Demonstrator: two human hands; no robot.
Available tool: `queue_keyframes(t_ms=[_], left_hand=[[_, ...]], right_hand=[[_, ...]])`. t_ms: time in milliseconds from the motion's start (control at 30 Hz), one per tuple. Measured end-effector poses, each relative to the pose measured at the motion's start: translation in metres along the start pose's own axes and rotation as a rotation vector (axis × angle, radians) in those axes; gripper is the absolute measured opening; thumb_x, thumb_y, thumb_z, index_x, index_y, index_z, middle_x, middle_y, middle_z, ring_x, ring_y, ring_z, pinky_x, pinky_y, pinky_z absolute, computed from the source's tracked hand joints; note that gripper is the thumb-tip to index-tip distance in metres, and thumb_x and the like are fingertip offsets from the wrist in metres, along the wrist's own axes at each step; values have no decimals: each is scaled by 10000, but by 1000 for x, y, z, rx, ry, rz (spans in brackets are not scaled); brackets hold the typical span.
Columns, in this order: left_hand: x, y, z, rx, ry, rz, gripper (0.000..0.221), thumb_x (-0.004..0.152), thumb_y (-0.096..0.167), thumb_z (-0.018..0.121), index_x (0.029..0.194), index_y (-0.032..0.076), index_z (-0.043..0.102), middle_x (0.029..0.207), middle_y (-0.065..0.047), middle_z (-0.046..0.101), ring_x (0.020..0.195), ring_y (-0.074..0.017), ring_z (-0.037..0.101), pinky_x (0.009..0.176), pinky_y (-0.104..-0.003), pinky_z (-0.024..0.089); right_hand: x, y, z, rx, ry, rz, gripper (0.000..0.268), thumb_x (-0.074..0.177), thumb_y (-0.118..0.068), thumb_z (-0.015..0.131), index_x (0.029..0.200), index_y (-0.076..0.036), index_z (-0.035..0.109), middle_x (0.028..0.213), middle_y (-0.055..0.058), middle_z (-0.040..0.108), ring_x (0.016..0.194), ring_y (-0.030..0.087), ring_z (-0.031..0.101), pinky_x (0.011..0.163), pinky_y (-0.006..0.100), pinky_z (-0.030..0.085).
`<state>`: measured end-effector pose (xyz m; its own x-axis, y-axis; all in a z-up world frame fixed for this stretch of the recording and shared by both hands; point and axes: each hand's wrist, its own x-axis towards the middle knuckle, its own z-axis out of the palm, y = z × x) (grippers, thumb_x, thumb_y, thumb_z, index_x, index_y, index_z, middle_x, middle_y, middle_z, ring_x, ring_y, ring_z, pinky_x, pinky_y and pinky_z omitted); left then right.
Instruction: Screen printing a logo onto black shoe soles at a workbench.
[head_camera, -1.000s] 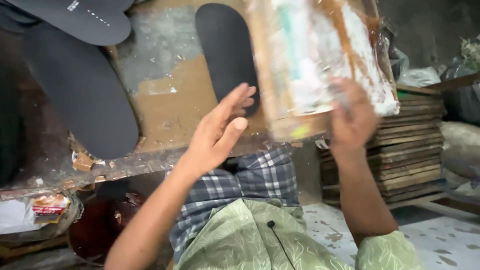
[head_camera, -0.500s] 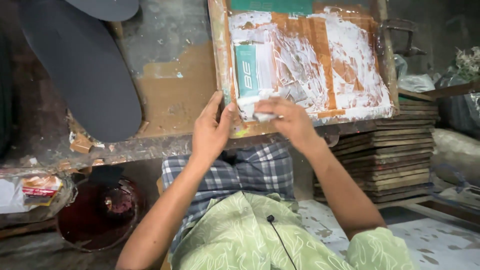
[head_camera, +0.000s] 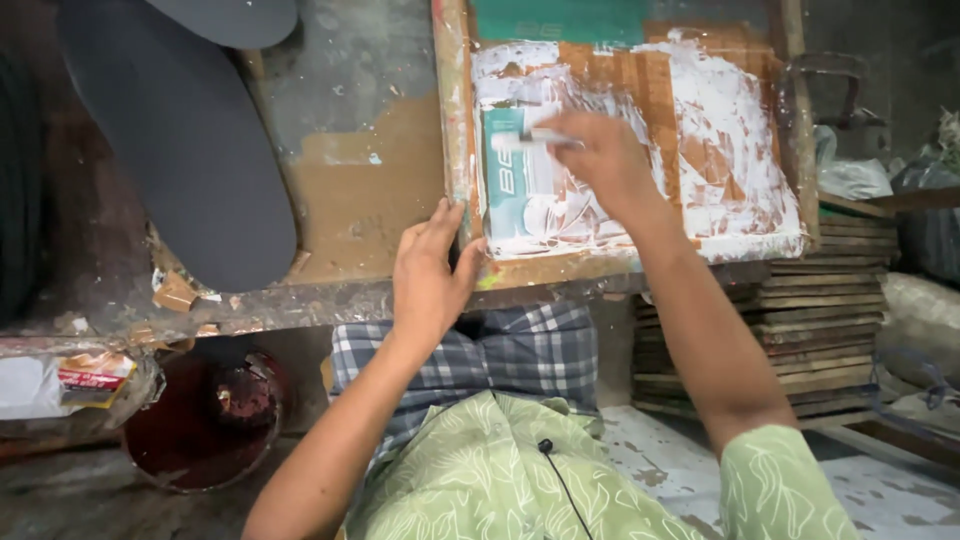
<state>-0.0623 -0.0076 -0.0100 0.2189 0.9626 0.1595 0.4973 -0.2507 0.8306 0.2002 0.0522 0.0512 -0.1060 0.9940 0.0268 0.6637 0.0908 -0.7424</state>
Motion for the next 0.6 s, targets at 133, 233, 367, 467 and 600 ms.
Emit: queue_keyframes(t_ms=[133, 233, 367, 467, 600], left_hand=[[-1, 1, 0, -5, 9, 15, 529, 892, 221, 773, 1354, 3, 635, 1423, -240, 614, 1181, -402, 604, 1030, -440, 489], [1, 4, -2, -6, 11, 6, 540, 890, 215, 776, 1364, 5, 627, 1424, -241, 612, 1175, -401, 605, 1026, -442, 491], [0, 5, 0, -22, 14, -1, 545, 888, 221, 772, 1368, 9, 625, 1428, -239, 612, 1172, -395, 608, 1025, -437, 493], [-2, 3, 5, -23, 32, -12, 541, 895, 239, 765, 1364, 8, 625, 1430, -237, 610, 1174, -396, 604, 1023, -436, 491], [4, 28, -9, -67, -9, -72, 500, 926, 261, 741, 1369, 49, 647, 1469, -218, 581, 1141, -396, 629, 997, -431, 503]], right_hand=[[33, 10, 15, 6, -2, -3, 308, 912, -54, 658, 1207, -65, 747, 1065, 116, 749, 951, 234, 705, 835, 333, 541], [21, -12, 25, -97, -31, 122, 340, 882, -64, 667, 1197, -118, 786, 1013, 129, 748, 914, 274, 692, 827, 371, 534], [-49, -21, 44, -200, -12, -89, 400, 839, -16, 659, 1218, -99, 754, 1209, 119, 756, 1031, 314, 672, 929, 401, 526], [-87, -29, 54, -240, 35, -214, 420, 832, 19, 634, 1222, -100, 732, 1274, 115, 736, 1147, 290, 687, 1090, 448, 476], [-102, -46, 53, -76, 152, -172, 445, 775, 65, 557, 1184, -33, 705, 1259, 140, 721, 1226, 335, 671, 1083, 428, 503]])
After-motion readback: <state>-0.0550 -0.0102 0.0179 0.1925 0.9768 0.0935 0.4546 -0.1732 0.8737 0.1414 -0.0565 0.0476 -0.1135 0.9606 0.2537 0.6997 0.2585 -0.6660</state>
